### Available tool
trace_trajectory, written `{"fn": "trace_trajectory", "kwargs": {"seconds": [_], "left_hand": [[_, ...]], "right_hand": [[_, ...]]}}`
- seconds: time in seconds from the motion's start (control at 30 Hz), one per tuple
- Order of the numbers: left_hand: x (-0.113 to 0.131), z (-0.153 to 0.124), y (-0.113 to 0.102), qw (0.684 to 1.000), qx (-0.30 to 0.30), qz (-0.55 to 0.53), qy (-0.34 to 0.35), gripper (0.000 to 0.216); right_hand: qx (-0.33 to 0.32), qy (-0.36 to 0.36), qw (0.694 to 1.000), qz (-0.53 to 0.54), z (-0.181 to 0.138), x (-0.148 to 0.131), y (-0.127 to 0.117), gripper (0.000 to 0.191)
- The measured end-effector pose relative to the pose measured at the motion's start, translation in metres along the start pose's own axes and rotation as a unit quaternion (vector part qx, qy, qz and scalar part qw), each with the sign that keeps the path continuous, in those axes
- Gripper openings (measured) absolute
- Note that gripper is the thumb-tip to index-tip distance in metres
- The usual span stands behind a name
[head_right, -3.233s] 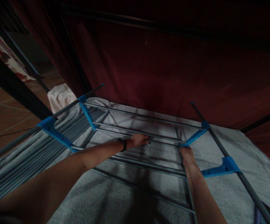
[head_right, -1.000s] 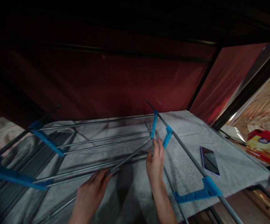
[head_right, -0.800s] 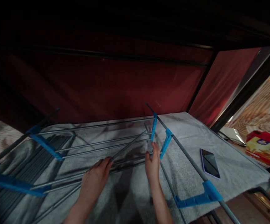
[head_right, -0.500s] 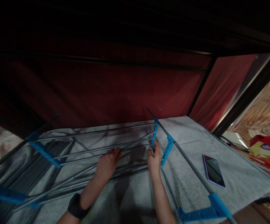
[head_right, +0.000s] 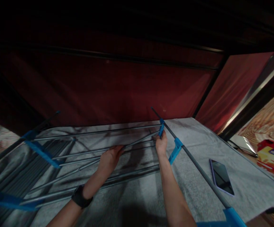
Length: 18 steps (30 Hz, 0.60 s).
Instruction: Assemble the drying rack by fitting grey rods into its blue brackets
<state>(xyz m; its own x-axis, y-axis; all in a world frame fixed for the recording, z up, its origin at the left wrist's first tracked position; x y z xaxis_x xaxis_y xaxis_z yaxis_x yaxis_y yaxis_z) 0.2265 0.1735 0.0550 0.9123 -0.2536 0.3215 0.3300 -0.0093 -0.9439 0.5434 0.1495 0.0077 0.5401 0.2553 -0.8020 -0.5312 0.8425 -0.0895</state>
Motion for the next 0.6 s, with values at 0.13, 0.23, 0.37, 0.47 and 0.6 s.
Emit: {"fn": "trace_trajectory", "kwargs": {"seconds": [0.13,0.23,0.37,0.47,0.6], "left_hand": [[-0.003,0.000,0.006,1.000,-0.018,-0.012,-0.009,0.031],[-0.002,0.000,0.006,1.000,-0.011,-0.009,0.003,0.031],[0.001,0.001,0.002,1.000,0.007,0.000,0.019,0.032],[0.003,0.002,-0.002,0.999,0.017,0.009,0.026,0.031],[0.004,0.005,-0.008,0.999,0.030,0.012,0.026,0.029]], "right_hand": [[-0.013,0.011,1.000,-0.007,0.004,0.004,-0.004,0.052],[-0.018,0.016,1.000,0.000,0.006,0.005,-0.005,0.049],[-0.019,0.015,0.999,0.023,0.005,0.003,-0.004,0.051],[-0.024,0.015,0.999,0.020,0.004,0.001,-0.004,0.052],[-0.030,0.021,0.999,0.012,0.003,-0.001,-0.004,0.053]]}}
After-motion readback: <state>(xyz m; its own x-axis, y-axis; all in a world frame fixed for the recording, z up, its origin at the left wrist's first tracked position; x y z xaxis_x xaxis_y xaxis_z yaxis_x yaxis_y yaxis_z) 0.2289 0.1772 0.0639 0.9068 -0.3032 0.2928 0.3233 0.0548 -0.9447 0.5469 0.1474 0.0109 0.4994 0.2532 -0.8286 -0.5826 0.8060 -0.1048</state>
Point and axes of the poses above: each hand's wrist, its own z-axis towards the middle knuckle, its own y-axis out of the palm, x = y × z, the point moved 8 cm from there along z, towards the middle knuckle, and after that the axes turned 14 degrees about -y, right-handed, at the moved point
